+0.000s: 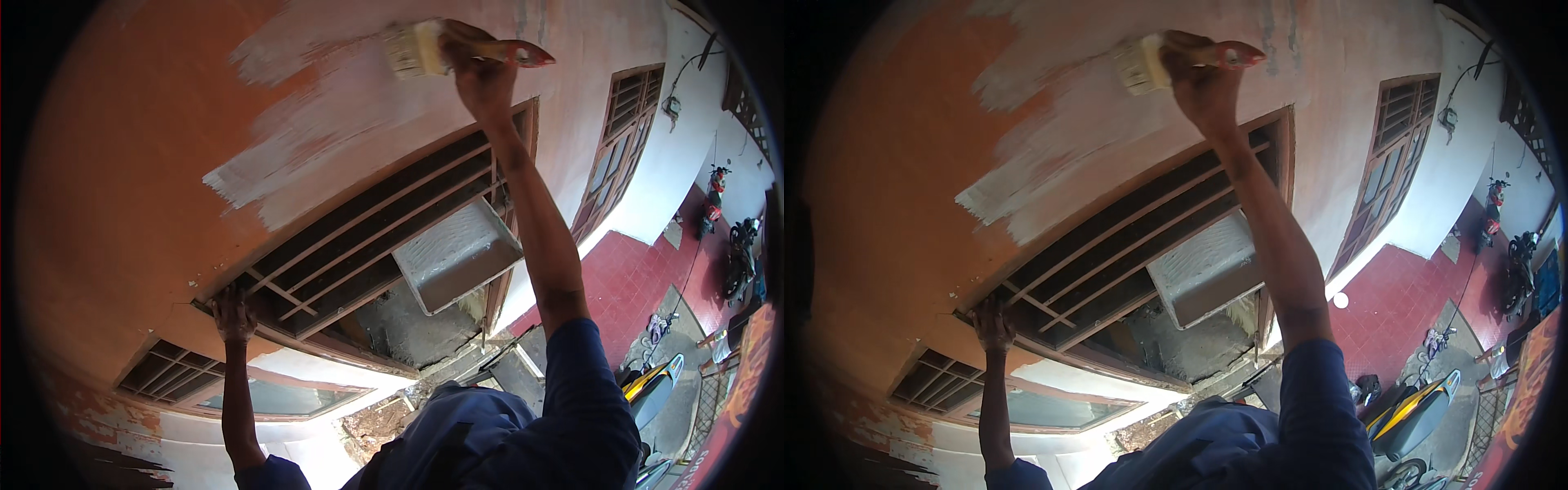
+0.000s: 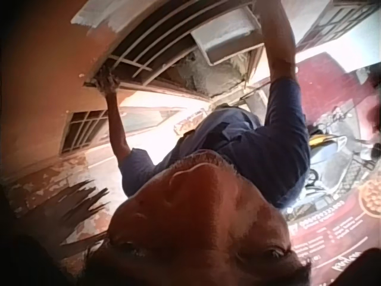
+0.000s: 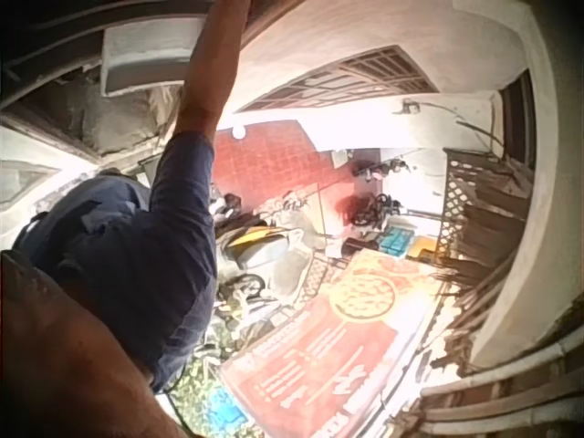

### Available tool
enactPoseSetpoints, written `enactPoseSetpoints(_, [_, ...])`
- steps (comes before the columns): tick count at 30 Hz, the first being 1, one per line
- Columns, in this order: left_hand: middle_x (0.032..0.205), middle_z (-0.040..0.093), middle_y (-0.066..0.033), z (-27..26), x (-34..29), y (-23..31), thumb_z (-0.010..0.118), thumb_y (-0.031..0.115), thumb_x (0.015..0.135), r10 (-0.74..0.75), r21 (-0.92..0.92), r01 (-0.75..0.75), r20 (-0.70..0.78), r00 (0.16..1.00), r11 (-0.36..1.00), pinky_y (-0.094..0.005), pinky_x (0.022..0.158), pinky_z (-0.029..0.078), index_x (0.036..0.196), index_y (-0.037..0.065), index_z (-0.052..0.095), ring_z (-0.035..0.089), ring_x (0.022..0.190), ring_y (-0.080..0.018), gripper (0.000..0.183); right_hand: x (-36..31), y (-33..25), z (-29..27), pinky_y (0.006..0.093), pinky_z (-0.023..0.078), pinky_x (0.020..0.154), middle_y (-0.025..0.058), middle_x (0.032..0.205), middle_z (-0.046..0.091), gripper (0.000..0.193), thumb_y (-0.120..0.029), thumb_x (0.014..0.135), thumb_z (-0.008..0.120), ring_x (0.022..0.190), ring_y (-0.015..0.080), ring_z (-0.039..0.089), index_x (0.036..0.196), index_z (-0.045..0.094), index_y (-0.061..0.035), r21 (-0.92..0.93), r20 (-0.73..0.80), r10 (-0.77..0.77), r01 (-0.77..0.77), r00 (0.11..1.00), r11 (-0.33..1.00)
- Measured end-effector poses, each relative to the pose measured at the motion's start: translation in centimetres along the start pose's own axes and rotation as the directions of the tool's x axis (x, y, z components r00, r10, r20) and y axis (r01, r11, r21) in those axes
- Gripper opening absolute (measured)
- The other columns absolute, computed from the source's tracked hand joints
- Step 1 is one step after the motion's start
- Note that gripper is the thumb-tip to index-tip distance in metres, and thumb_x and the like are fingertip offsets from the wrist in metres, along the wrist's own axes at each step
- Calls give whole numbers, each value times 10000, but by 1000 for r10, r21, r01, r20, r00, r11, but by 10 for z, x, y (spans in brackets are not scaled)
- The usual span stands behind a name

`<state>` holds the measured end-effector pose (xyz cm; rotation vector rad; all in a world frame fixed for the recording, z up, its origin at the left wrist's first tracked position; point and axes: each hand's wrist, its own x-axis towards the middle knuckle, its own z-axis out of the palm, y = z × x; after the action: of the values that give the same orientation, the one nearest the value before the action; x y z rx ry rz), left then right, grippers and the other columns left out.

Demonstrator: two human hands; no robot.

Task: The person dips a paintbrush into a paint tray and applies paint to the exterior wall.

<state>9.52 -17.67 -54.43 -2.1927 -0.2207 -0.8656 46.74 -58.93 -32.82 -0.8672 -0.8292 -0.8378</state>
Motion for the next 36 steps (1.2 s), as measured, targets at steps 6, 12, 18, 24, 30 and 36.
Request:
enactPoseSetpoints(6, [1281,450,-121,0,1,1,436,219,820,5,-41,-5,6,1000,999,-540,982,263,1175,106,482,425,1191,-276,375,10,-18,3,315,478,528,104,743,620,194,-37,705,624,617,239,594,894,647,-70,-736,124,-382,343,916,584])
enactPoseSetpoints(12, [1277,459,-111,-4,4,4,408,215,838,8,-13,-9,-38,999,1000,-520,997,251,1182,109,483,427,1193,-264,367,-75,-61,109,318,480,529,108,744,582,253,-47,704,629,653,253,591,955,601,-57,-101,301,-385,431,872,897])
enactPoseSetpoints(18, [1278,460,-106,-4,4,4,398,207,845,6,30,-6,-2,1000,1000,-516,1004,240,1174,103,484,426,1195,-259,356,-33,-29,69,271,492,650,92,825,642,164,-54,734,619,736,159,621,892,636,-13,145,186,73,-101,980,984])
enactPoseSetpoints(24, [1276,462,-108,-4,5,3,413,196,835,18,18,-18,-15,1000,1000,-520,1006,237,1152,98,495,421,1201,-259,341,55,39,-103,252,494,680,83,867,663,154,-71,758,632,757,146,633,893,658,-2,-557,-80,-207,128,975,821])
enactPoseSetpoints(30, [1261,473,-119,-5,5,4,408,196,842,22,15,-21,-40,999,1000,-515,1009,233,1144,93,497,432,1191,-260,332,24,35,-68,358,464,543,92,699,573,204,-120,720,608,645,280,572,921,635,-134,-694,19,-507,377,862,614])
enactPoseSetpoints(36, [1262,472,-116,-6,5,5,385,203,850,38,35,-36,-44,998,999,-518,1005,235,1153,92,489,439,1181,-270,339,-95,-44,42,316,476,528,108,738,584,285,-31,687,641,604,232,571,970,614,-34,-73,382,-260,310,887,948])
